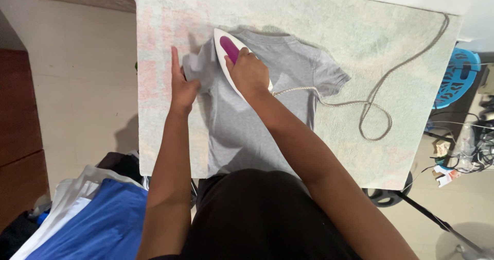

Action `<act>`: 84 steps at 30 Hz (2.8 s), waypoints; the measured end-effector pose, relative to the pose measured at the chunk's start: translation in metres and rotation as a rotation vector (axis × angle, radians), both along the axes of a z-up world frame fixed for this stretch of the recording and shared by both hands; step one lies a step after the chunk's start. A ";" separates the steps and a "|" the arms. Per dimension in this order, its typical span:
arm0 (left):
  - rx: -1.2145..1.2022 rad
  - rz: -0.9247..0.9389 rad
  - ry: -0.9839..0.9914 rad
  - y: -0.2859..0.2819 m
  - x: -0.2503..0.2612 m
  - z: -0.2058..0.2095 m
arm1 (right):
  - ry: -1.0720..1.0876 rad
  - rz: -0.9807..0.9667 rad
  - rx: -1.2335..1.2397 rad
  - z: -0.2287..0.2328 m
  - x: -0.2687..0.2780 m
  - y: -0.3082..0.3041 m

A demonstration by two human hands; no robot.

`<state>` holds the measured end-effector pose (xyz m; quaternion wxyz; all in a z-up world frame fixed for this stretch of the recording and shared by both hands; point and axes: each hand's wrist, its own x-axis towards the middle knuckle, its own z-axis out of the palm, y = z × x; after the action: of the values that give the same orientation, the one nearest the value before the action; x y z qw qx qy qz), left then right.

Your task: The person irons a blue t-shirt and a grey t-shirt on a table, smoothing each garment with an iron. After ironing, the person places each shirt on a hanger and sets them aside.

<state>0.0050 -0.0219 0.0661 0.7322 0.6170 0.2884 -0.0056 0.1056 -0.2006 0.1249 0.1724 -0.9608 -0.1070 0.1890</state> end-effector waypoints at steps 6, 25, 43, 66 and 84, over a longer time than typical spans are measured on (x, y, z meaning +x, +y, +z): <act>0.100 -0.123 -0.111 -0.002 0.011 0.002 | 0.001 0.003 -0.017 -0.001 0.001 0.003; 0.797 -0.327 0.516 -0.003 -0.006 0.016 | 0.031 0.279 0.049 0.009 -0.030 -0.041; 1.065 -0.294 -0.012 -0.077 -0.025 -0.046 | 0.004 0.075 0.067 -0.003 -0.058 -0.041; 1.230 -0.504 0.214 -0.097 -0.018 -0.048 | 0.287 -0.496 -0.163 0.022 -0.101 -0.173; 1.341 -0.524 0.208 -0.097 -0.021 -0.047 | 0.265 -0.483 -0.125 0.007 -0.087 -0.182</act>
<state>-0.0156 -0.1186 0.0188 0.1401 0.9781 0.1407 -0.0616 0.0191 -0.3822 0.1319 0.1653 -0.9341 0.1605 0.2727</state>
